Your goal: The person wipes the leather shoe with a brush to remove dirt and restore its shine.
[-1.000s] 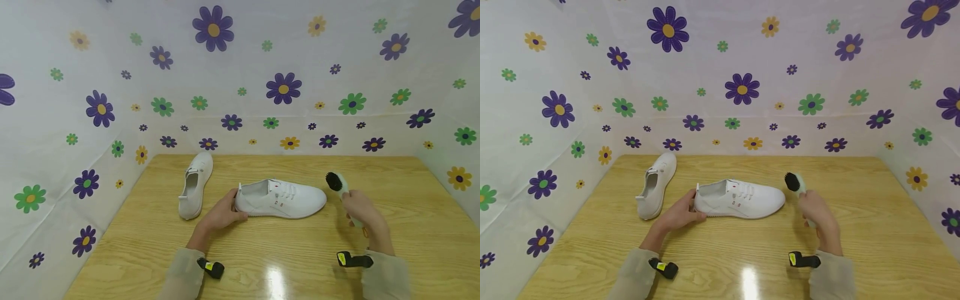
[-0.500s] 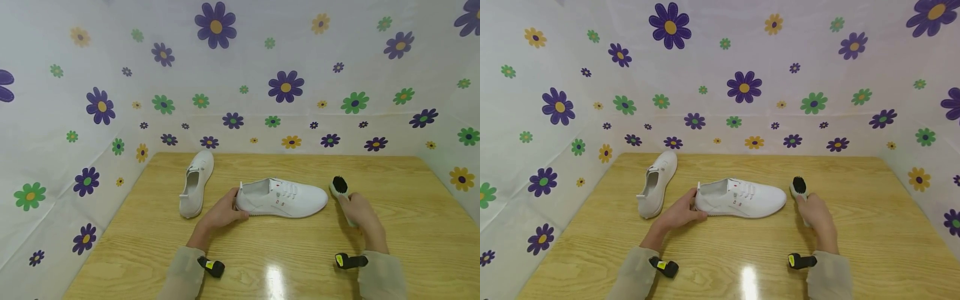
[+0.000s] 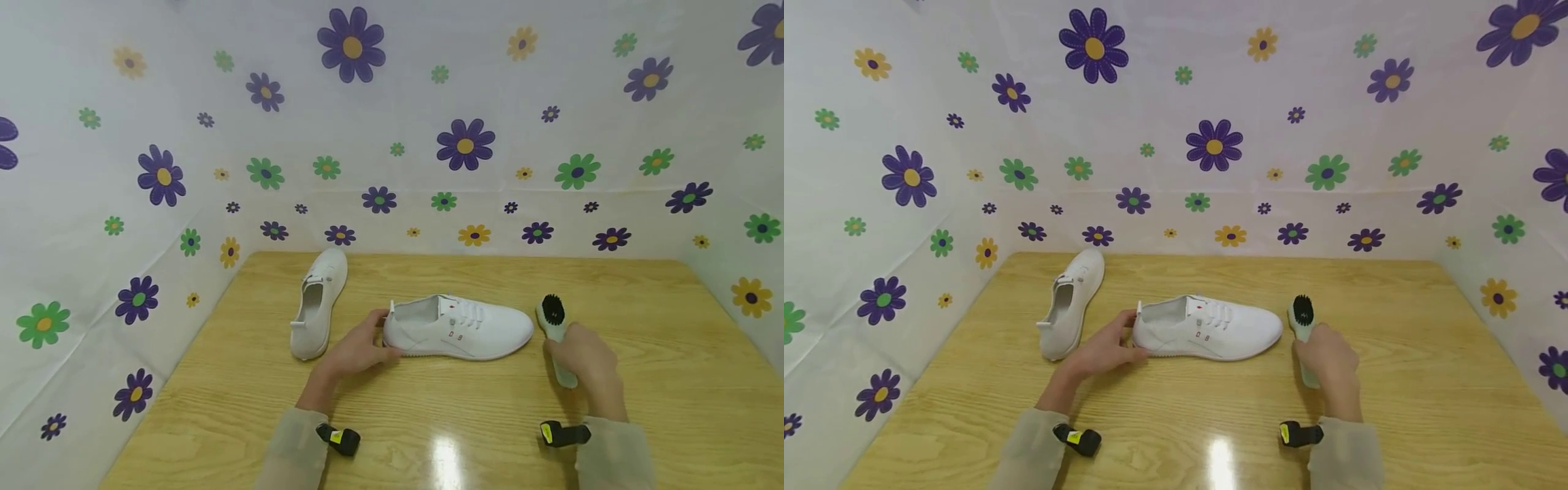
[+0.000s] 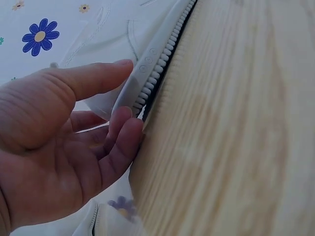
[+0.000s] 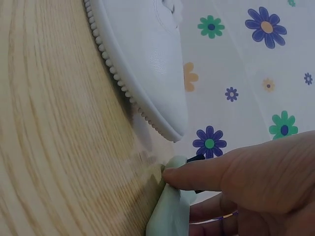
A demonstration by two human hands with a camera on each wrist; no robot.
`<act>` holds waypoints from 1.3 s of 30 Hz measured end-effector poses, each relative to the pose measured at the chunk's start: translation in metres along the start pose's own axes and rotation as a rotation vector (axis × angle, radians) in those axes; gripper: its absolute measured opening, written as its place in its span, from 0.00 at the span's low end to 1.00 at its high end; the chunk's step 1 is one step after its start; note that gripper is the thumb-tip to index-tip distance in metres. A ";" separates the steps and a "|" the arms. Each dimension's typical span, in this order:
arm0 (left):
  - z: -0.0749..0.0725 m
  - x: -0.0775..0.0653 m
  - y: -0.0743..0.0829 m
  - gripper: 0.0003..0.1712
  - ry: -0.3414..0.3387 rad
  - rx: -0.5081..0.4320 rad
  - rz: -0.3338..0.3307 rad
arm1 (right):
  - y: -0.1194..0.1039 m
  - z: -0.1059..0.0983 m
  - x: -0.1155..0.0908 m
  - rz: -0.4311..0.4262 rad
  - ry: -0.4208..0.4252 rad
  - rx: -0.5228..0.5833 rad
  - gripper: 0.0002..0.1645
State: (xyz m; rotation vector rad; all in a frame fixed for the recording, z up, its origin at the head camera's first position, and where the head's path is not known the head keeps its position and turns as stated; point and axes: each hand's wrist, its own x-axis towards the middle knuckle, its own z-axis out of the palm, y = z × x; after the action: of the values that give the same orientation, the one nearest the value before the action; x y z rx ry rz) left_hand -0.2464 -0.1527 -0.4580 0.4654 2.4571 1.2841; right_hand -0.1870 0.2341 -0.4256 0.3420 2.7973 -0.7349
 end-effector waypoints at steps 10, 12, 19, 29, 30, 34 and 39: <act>-0.005 -0.002 0.002 0.46 0.011 -0.003 -0.036 | -0.012 -0.009 -0.009 -0.029 0.059 0.000 0.32; -0.006 -0.003 0.003 0.46 0.020 0.000 -0.039 | -0.020 -0.012 -0.013 -0.079 0.093 0.031 0.33; -0.006 -0.006 0.012 0.50 0.055 0.004 -0.014 | -0.036 -0.001 -0.034 -0.221 0.065 0.281 0.35; -0.003 0.013 0.012 0.54 -0.042 0.108 0.067 | -0.049 0.039 -0.035 -0.187 -0.245 0.765 0.44; -0.003 0.014 0.012 0.53 -0.046 0.122 0.065 | -0.052 0.042 -0.031 -0.176 -0.240 0.800 0.43; 0.000 0.005 0.010 0.53 -0.021 0.148 0.032 | -0.064 0.052 -0.017 -0.123 -0.214 0.885 0.41; 0.001 -0.016 0.011 0.53 0.092 0.201 -0.019 | -0.094 0.067 -0.002 -0.139 -0.206 0.793 0.38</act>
State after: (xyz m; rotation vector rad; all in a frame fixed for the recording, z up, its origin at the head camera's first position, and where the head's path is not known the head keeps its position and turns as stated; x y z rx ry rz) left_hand -0.2298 -0.1529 -0.4470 0.4403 2.6755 1.0778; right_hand -0.2007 0.1207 -0.4393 0.1765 2.2345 -1.7826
